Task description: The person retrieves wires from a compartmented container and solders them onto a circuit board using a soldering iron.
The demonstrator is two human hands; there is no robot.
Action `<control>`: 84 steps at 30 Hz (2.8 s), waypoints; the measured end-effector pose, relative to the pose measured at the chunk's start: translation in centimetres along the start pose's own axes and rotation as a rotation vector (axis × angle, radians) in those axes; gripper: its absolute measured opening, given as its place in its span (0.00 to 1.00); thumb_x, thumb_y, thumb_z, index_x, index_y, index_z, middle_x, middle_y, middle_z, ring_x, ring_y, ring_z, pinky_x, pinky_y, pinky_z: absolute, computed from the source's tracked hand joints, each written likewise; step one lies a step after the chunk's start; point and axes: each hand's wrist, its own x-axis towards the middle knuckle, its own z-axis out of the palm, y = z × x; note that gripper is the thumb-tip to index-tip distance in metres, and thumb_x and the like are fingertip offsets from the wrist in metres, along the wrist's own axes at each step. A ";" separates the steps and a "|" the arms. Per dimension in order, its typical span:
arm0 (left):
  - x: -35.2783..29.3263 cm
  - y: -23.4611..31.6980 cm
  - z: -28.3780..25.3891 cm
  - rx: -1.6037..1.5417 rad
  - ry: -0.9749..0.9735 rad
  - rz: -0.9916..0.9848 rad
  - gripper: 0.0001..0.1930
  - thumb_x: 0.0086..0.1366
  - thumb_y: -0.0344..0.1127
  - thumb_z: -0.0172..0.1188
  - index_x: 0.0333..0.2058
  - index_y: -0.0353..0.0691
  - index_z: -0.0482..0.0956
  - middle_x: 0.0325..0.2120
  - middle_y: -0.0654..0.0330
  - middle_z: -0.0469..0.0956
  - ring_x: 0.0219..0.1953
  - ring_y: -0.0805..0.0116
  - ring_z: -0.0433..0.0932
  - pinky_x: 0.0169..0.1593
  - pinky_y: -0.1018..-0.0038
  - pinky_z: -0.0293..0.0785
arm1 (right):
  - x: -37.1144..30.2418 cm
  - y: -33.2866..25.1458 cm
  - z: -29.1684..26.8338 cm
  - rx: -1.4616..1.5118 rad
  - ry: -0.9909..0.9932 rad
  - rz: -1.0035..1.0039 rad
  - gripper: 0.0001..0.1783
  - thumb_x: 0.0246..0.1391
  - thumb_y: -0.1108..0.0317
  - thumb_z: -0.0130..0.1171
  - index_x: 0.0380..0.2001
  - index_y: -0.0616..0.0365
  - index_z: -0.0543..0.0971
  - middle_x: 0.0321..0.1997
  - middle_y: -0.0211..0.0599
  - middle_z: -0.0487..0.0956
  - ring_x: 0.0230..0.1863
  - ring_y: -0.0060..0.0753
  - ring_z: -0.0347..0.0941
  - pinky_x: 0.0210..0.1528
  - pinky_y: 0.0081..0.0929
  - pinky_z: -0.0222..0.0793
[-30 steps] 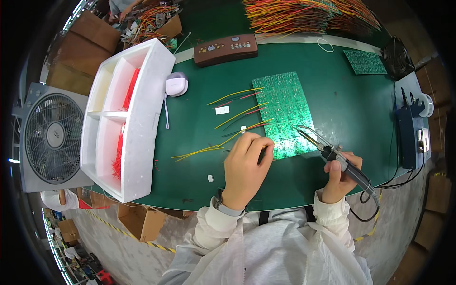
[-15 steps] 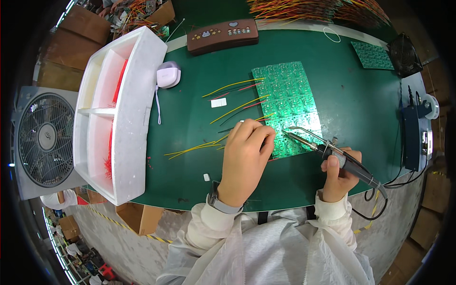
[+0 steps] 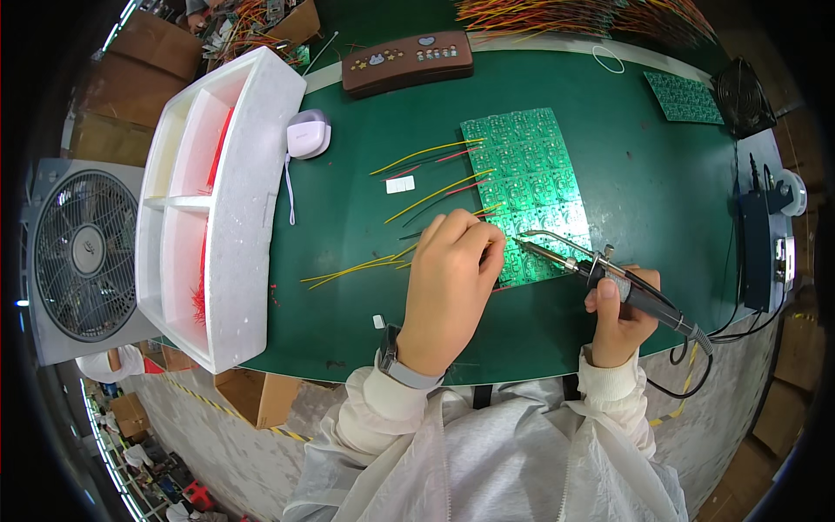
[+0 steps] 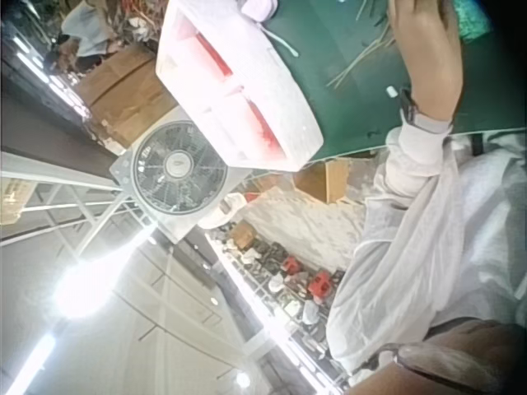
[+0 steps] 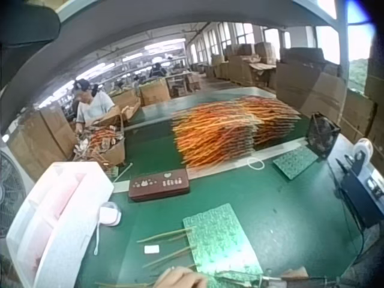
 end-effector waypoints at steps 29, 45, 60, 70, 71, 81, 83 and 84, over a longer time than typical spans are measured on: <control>-0.1 -0.2 0.2 -0.065 -0.017 -0.077 0.04 0.46 0.24 0.58 0.24 0.35 0.74 0.22 0.58 0.70 0.24 0.65 0.70 0.25 0.75 0.65 | 0.2 -0.1 -0.5 -0.029 -0.082 -0.054 0.10 0.43 0.73 0.57 0.28 0.63 0.68 0.20 0.33 0.70 0.21 0.21 0.63 0.27 0.17 0.59; 0.0 -0.3 0.2 -0.021 -0.005 -0.021 0.05 0.44 0.22 0.58 0.23 0.34 0.73 0.21 0.57 0.70 0.24 0.63 0.71 0.27 0.74 0.66 | 2.0 -2.5 -1.0 -0.277 -0.414 -0.361 0.14 0.36 0.79 0.61 0.30 0.65 0.70 0.23 0.42 0.74 0.21 0.27 0.70 0.24 0.18 0.64; 0.0 0.1 0.2 0.032 -0.012 -0.028 0.05 0.42 0.21 0.58 0.22 0.34 0.73 0.21 0.58 0.70 0.25 0.63 0.70 0.28 0.73 0.66 | 1.5 0.5 -0.8 -0.157 -0.284 -0.518 0.15 0.36 0.73 0.62 0.29 0.64 0.69 0.19 0.40 0.72 0.19 0.26 0.67 0.21 0.19 0.62; 0.0 0.1 0.3 0.043 0.003 -0.012 0.06 0.42 0.20 0.58 0.22 0.34 0.73 0.21 0.58 0.69 0.25 0.63 0.70 0.27 0.73 0.66 | 0.6 1.0 -1.9 -0.083 -0.136 -0.460 0.17 0.42 0.66 0.59 0.32 0.62 0.64 0.22 0.38 0.68 0.20 0.24 0.63 0.25 0.21 0.60; 0.0 0.2 0.3 0.043 0.003 -0.012 0.06 0.42 0.20 0.58 0.22 0.34 0.73 0.21 0.58 0.69 0.25 0.63 0.70 0.27 0.73 0.66 | 0.6 1.0 -1.9 -0.083 -0.136 -0.460 0.17 0.42 0.66 0.59 0.32 0.62 0.64 0.22 0.38 0.68 0.20 0.24 0.63 0.25 0.21 0.60; -0.2 -0.1 0.6 0.016 0.015 -0.020 0.06 0.44 0.20 0.57 0.23 0.34 0.72 0.22 0.58 0.70 0.25 0.64 0.72 0.27 0.74 0.67 | 0.8 0.8 -1.0 -0.117 -0.185 -0.387 0.16 0.39 0.69 0.61 0.29 0.63 0.68 0.20 0.39 0.73 0.20 0.24 0.67 0.24 0.18 0.63; -0.2 -0.2 0.6 -0.005 0.011 -0.044 0.06 0.44 0.20 0.57 0.24 0.34 0.72 0.22 0.57 0.70 0.25 0.64 0.72 0.27 0.74 0.68 | 1.0 0.7 -0.9 -0.139 -0.185 -0.436 0.15 0.38 0.70 0.62 0.29 0.63 0.68 0.20 0.39 0.73 0.20 0.24 0.68 0.23 0.18 0.64; -0.2 -0.1 0.5 -0.022 0.011 -0.041 0.06 0.44 0.20 0.57 0.24 0.34 0.72 0.22 0.57 0.70 0.25 0.65 0.72 0.27 0.75 0.68 | 1.1 0.7 -0.8 -0.157 -0.184 -0.445 0.15 0.38 0.70 0.62 0.29 0.63 0.68 0.20 0.39 0.73 0.19 0.24 0.68 0.23 0.18 0.64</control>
